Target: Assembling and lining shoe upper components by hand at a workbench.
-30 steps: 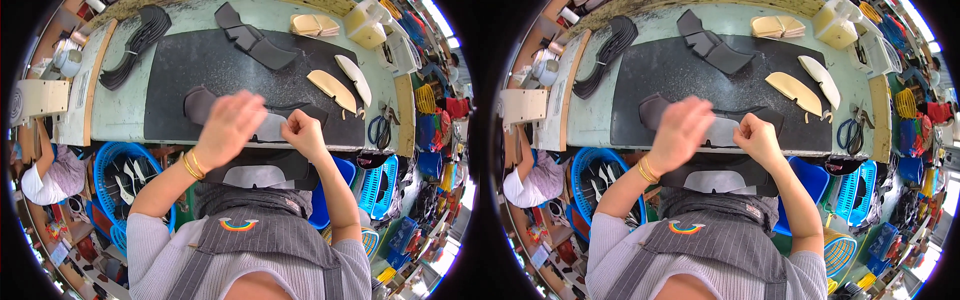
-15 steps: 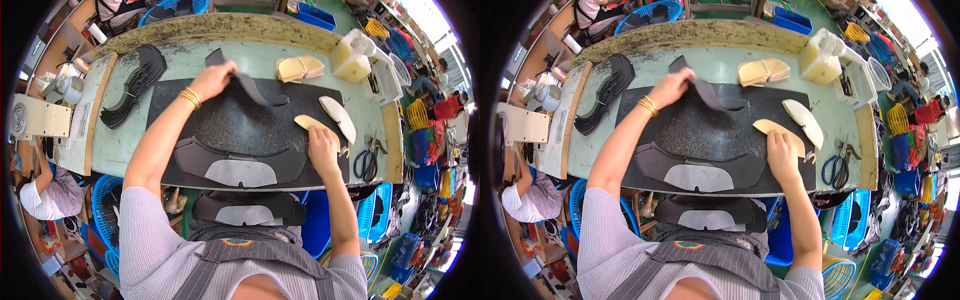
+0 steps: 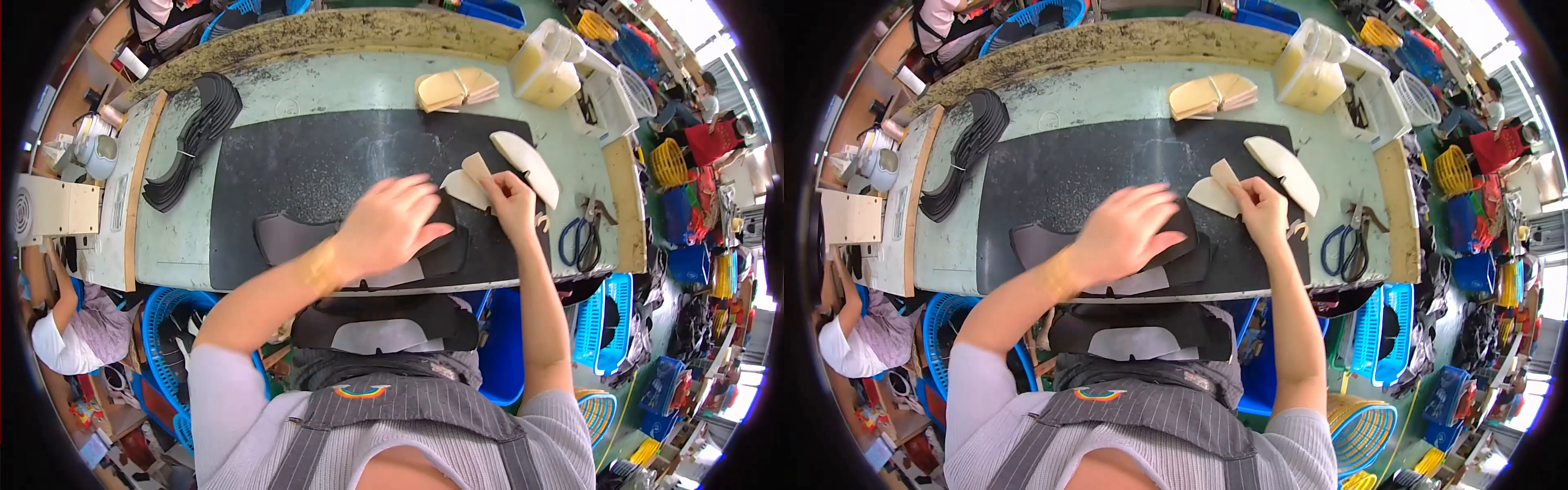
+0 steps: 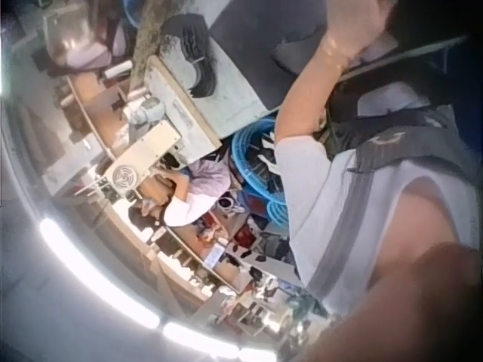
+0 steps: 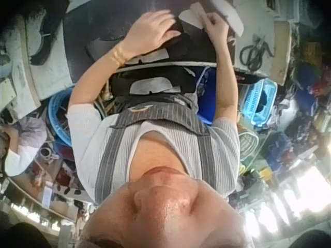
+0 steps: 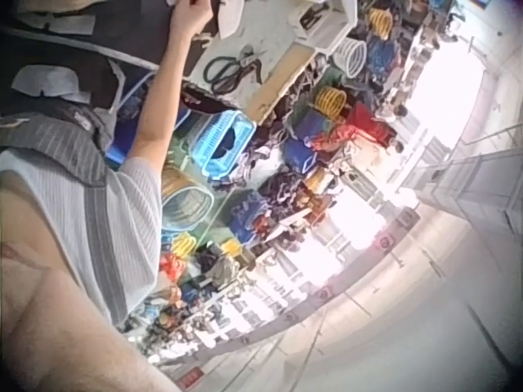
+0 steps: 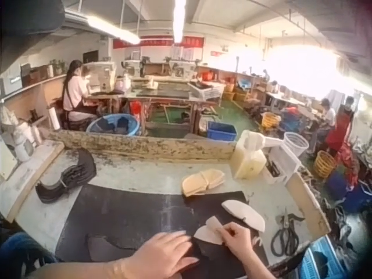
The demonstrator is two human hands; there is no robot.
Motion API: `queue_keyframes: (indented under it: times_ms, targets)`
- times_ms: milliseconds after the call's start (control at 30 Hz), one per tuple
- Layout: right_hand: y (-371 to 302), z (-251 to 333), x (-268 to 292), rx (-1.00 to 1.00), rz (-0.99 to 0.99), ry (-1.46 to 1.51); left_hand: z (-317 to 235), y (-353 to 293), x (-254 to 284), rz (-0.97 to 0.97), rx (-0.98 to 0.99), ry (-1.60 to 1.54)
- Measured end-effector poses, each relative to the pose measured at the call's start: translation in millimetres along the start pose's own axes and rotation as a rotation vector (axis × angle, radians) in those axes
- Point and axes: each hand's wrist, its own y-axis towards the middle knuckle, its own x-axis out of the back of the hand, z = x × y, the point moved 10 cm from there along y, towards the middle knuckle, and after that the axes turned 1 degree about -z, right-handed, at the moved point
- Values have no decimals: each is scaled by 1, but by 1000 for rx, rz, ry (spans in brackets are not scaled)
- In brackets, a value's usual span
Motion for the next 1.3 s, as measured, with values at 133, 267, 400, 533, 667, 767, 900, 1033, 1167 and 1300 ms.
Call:
queue_keyframes:
  times_ms: [133,267,400,533,667,767,900,1033,1167,1300]
  targets:
    - [-20,24,82,104,-552,353,25,17,-98,215,9,36]
    - [-113,143,206,512,-1251,-126,13,31,-88,398,27,76]
    - [-126,202,57,971,-473,-854,-25,41,1,-228,235,-841]
    - [-151,234,21,1000,-355,-491,-16,-9,23,-389,590,-1229]
    - [-149,254,12,938,-257,-176,-18,-45,26,-412,686,-1503]
    - [-143,258,2,917,-95,-41,-22,-55,40,-454,649,-1491]
    - [-165,275,-11,929,-91,-231,-33,-69,56,-478,581,-1234]
    - [-162,268,-9,962,-23,-178,-37,-72,59,-549,588,-1193]
    - [-173,270,-14,996,-171,-287,-33,-74,65,-527,565,-888]
    - [-171,266,-8,936,-284,-227,-32,-71,61,-522,609,-976]
